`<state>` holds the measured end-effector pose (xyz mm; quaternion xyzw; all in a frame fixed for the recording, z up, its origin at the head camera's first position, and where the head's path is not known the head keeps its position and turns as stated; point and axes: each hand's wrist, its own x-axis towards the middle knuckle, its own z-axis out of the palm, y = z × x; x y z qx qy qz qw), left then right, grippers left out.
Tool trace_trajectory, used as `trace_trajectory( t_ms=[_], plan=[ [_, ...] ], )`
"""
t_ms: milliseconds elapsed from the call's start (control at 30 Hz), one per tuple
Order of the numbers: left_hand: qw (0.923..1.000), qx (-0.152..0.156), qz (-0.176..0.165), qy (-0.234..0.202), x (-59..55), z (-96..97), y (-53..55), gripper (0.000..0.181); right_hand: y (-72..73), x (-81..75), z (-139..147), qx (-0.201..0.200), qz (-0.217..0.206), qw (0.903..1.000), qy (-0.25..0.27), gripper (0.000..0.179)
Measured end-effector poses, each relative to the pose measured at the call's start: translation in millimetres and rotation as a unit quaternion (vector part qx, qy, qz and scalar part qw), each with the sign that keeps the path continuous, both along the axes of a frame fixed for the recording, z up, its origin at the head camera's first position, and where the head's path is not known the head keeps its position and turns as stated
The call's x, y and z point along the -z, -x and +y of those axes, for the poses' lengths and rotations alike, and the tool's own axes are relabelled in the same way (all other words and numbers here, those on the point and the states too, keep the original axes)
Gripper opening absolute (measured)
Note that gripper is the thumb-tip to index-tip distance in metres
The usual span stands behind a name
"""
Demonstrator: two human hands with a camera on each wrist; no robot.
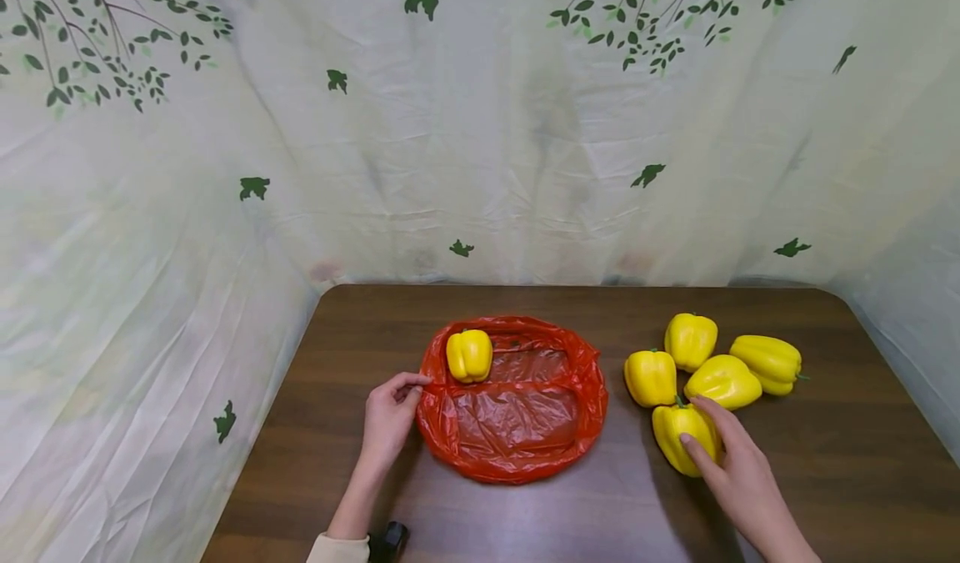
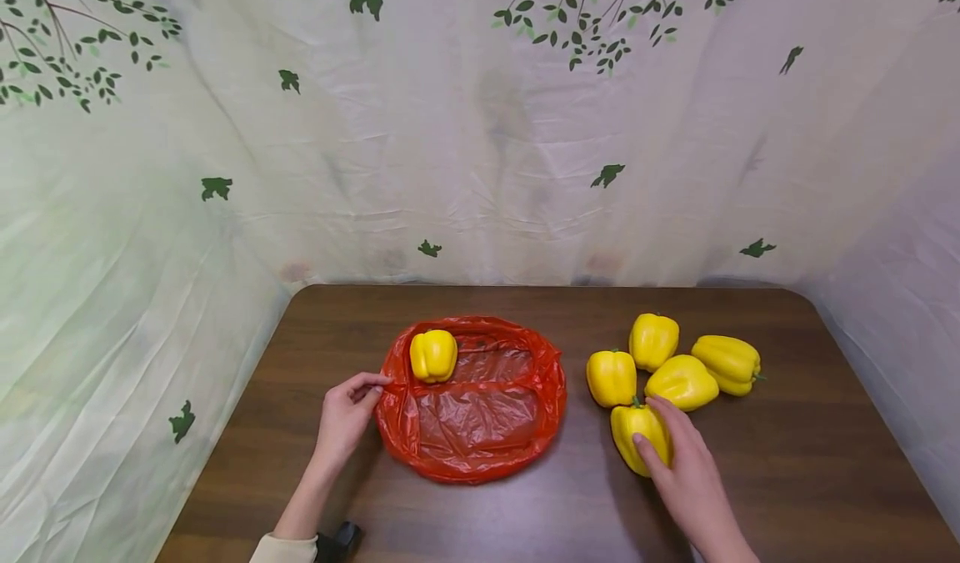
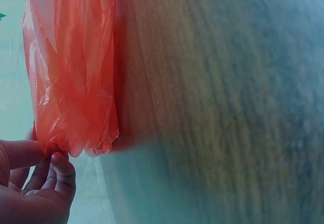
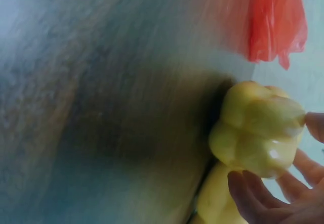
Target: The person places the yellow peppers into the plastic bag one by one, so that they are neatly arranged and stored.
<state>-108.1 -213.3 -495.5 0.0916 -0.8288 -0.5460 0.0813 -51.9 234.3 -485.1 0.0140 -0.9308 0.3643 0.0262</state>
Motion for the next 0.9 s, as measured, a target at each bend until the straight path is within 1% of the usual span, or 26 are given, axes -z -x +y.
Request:
trace_trajectory(
  t_ms=[133,300,500,633,700,800,900],
  plan=[
    [1.0000,-0.002,0.000,-0.003,0.1,-0.8,-0.2,0.018,1.7,0.7,1.6,0.015,-0.053,0.9985,0.005,0.072],
    [1.0000,-0.004,0.003,-0.005,1.9,-1.3,0.0,0.018,4.5,0.7,4.3,0.037,-0.128,0.9909,0.023,0.091],
    [0.9998,-0.002,-0.006,-0.021,4.1,-0.7,-0.4,0.018,4.8,1.2,9.0,0.052,-0.174,0.9832,0.016,0.097],
    [0.9996,-0.007,-0.012,-0.024,4.5,-1.1,-1.3,0.018,8.5,1.1,11.0,0.054,-0.214,0.9753,0.008,0.103],
    [0.9996,-0.008,-0.012,-0.024,4.9,-1.3,-0.9,0.018,9.6,1.5,11.4,0.054,-0.229,0.9720,0.006,0.105],
    [0.9996,-0.008,-0.012,-0.026,5.2,-1.8,-0.5,0.018,8.8,2.6,10.9,0.052,-0.238,0.9698,0.013,0.105],
    [0.9997,-0.007,-0.013,-0.022,5.1,-2.3,0.0,0.019,6.1,2.9,11.4,0.042,-0.229,0.9720,0.031,0.099]
  ],
)
